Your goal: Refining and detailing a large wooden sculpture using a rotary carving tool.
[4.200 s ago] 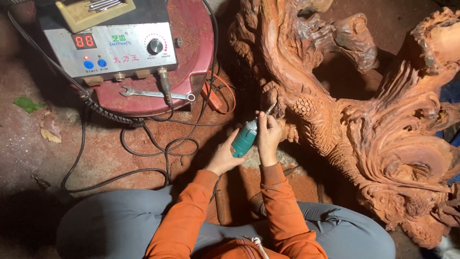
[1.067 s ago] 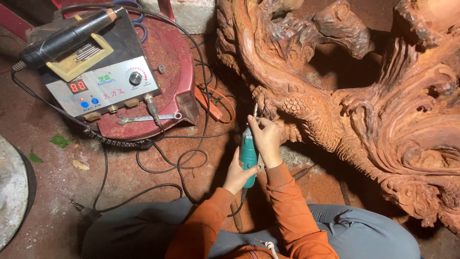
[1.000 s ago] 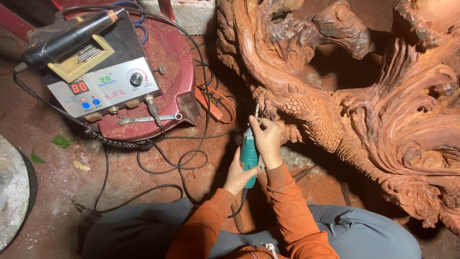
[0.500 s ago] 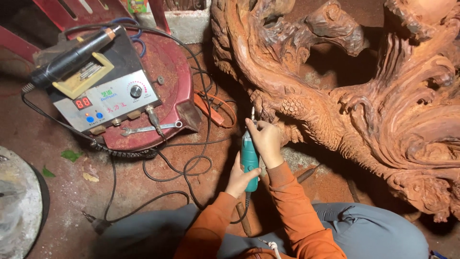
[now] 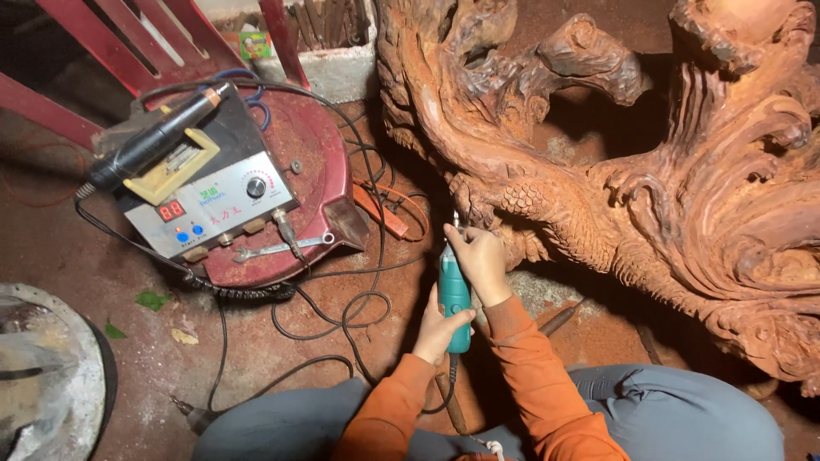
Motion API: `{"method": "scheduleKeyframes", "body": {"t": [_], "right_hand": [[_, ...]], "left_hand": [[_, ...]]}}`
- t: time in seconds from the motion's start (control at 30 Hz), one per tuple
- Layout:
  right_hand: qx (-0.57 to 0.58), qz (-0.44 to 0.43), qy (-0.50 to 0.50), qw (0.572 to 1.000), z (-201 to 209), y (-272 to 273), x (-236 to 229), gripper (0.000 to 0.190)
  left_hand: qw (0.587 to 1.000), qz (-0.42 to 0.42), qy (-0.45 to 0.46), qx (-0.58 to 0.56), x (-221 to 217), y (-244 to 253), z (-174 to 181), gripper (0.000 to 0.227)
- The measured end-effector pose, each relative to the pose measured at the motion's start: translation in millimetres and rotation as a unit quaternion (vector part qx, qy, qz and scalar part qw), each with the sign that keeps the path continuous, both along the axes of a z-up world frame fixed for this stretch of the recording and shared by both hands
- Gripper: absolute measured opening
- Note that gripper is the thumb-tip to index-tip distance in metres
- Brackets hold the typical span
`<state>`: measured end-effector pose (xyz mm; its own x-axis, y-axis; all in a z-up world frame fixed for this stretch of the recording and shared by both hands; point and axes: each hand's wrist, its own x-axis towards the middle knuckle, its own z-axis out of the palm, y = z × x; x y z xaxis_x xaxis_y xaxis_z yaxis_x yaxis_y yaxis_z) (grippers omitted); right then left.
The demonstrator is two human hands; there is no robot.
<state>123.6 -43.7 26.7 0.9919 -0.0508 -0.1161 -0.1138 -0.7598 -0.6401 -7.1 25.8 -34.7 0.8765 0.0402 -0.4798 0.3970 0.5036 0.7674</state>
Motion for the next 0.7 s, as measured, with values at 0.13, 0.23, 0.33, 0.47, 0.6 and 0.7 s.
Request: {"method": "scheduleKeyframes", "body": {"t": [0.13, 0.23, 0.33, 0.47, 0.6, 0.7], "right_hand": [[0.014, -0.015, 0.004, 1.0, -9, 2, -3, 0.06], [0.042, -0.025, 0.002, 0.999, -11, 3, -5, 0.058], [0.082, -0.02, -0.021, 0.996, 0, 5, -7, 0.054], [0.158, -0.013, 0.022, 0.987, -14, 5, -11, 0.056], [0.266, -0.016, 0.087, 0.96, -16, 16, -25, 0.049], [0.263, 0.041, 0.089, 0.96, -13, 20, -29, 0.052]], "left_hand": [[1.0, -0.012, 0.009, 0.022, 1, 9, 2, 0.099], [0.997, -0.031, -0.001, 0.065, 3, 19, 1, 0.102], [0.994, -0.061, -0.003, 0.085, 5, 29, 13, 0.104], [0.98, -0.095, 0.041, 0.172, 1, 41, 41, 0.102], [0.943, -0.166, 0.096, 0.273, -9, 54, 101, 0.101], [0.976, -0.081, 0.014, 0.201, -28, 63, 95, 0.091]]}}
